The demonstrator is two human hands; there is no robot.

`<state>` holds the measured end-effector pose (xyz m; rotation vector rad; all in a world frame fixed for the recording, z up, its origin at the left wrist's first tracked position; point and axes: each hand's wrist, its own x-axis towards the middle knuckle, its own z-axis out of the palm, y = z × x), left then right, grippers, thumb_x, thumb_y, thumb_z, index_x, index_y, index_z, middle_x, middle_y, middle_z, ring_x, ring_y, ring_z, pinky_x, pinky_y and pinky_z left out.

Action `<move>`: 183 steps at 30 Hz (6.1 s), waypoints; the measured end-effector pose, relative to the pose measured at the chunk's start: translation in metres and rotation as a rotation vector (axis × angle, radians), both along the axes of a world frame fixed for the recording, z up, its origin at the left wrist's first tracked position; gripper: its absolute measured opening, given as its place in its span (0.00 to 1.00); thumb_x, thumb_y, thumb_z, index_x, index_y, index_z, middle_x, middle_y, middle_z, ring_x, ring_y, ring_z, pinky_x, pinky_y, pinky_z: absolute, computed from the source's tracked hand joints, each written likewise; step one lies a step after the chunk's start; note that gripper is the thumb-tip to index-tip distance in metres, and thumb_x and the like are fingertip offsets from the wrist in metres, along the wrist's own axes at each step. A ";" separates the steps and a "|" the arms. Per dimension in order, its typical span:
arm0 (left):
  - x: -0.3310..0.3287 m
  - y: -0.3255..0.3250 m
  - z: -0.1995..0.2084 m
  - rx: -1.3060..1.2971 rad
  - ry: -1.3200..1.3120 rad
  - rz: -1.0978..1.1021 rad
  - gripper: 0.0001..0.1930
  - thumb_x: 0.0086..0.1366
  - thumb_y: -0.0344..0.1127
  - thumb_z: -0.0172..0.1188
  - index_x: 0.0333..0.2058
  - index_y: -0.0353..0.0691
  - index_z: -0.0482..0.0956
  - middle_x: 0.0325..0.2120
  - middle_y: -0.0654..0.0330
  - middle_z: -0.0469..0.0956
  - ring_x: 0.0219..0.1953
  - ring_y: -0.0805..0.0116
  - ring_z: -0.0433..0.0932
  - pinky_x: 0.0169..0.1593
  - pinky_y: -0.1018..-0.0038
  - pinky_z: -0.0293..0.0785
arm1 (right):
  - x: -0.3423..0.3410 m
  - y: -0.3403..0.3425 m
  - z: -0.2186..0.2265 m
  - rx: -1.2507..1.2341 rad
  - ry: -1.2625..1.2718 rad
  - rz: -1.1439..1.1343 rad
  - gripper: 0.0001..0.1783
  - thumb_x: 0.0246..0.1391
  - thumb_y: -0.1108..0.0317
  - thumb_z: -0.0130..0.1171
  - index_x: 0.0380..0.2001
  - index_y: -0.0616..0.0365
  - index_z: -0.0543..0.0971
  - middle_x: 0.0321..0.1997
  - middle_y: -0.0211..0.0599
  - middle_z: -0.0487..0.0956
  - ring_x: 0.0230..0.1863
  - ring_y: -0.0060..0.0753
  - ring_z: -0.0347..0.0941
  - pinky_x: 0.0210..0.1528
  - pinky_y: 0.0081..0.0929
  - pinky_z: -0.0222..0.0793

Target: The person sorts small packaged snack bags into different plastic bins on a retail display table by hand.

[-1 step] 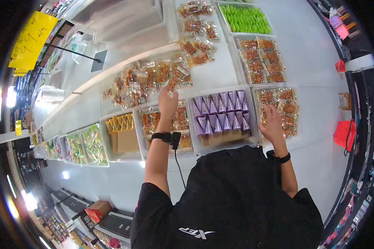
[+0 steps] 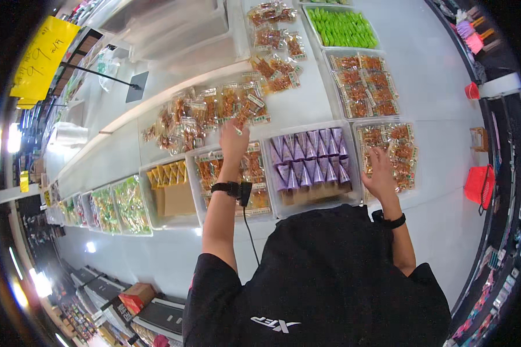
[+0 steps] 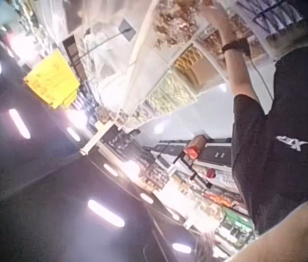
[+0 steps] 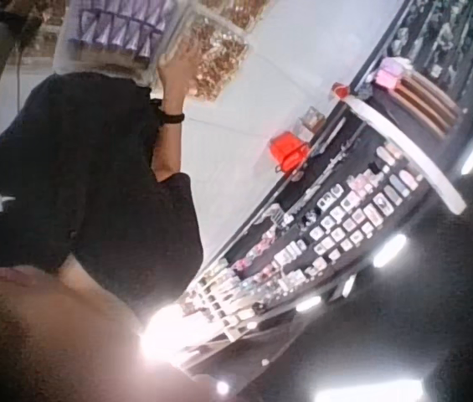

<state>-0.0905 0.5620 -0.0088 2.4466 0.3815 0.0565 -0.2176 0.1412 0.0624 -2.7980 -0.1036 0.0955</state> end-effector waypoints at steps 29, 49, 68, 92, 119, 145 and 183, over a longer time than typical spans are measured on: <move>0.024 -0.037 0.079 -0.443 -0.491 -0.104 0.20 0.47 0.30 0.70 0.37 0.33 0.71 0.32 0.53 0.79 0.34 0.64 0.78 0.39 0.70 0.75 | 0.018 0.066 0.021 0.212 0.069 0.018 0.31 0.54 0.57 0.57 0.59 0.57 0.66 0.60 0.51 0.68 0.61 0.49 0.64 0.64 0.38 0.59; -0.103 -0.180 0.071 -0.468 0.131 -0.543 0.20 0.68 0.44 0.55 0.21 0.38 0.65 0.13 0.70 0.58 0.18 0.80 0.59 0.22 0.75 0.54 | -0.011 -0.096 -0.015 -0.014 0.172 -0.192 0.10 0.54 0.63 0.53 0.36 0.53 0.78 0.35 0.37 0.81 0.38 0.49 0.76 0.39 0.44 0.70; -0.119 -0.369 0.055 -1.607 0.648 -0.044 0.08 0.62 0.26 0.51 0.41 0.37 0.70 0.39 0.57 0.75 0.42 0.63 0.75 0.46 0.66 0.73 | -0.060 -0.135 -0.016 0.596 -0.119 0.059 0.39 0.44 0.58 0.68 0.59 0.58 0.67 0.47 0.50 0.75 0.49 0.52 0.71 0.52 0.42 0.66; -0.199 -0.165 0.023 0.001 0.205 -0.456 0.11 0.62 0.39 0.55 0.36 0.40 0.81 0.30 0.52 0.81 0.35 0.54 0.81 0.40 0.61 0.76 | -0.053 -0.158 -0.015 -0.235 0.441 0.138 0.21 0.43 0.74 0.56 0.45 0.53 0.79 0.43 0.46 0.76 0.47 0.53 0.72 0.49 0.44 0.71; -0.178 -0.026 0.022 -0.161 0.083 -0.165 0.14 0.58 0.45 0.60 0.28 0.39 0.78 0.29 0.54 0.79 0.32 0.53 0.77 0.36 0.59 0.71 | 0.157 0.126 -0.027 -0.290 0.205 0.672 0.24 0.47 0.63 0.58 0.50 0.55 0.73 0.49 0.48 0.73 0.51 0.50 0.71 0.50 0.46 0.73; -0.170 0.013 -0.037 0.443 0.219 -0.140 0.50 0.57 0.74 0.47 0.70 0.53 0.43 0.71 0.51 0.30 0.68 0.29 0.23 0.58 0.24 0.27 | 0.225 0.206 -0.053 -0.184 -0.054 0.383 0.40 0.38 0.54 0.65 0.56 0.55 0.67 0.49 0.41 0.68 0.52 0.44 0.68 0.52 0.49 0.63; -0.203 -0.057 -0.007 0.332 0.122 0.002 0.39 0.65 0.62 0.49 0.67 0.48 0.50 0.68 0.49 0.44 0.70 0.42 0.36 0.67 0.44 0.40 | 0.028 -0.048 -0.011 -0.126 0.350 0.413 0.25 0.30 0.64 0.70 0.37 0.59 0.78 0.43 0.49 0.76 0.47 0.52 0.73 0.46 0.45 0.71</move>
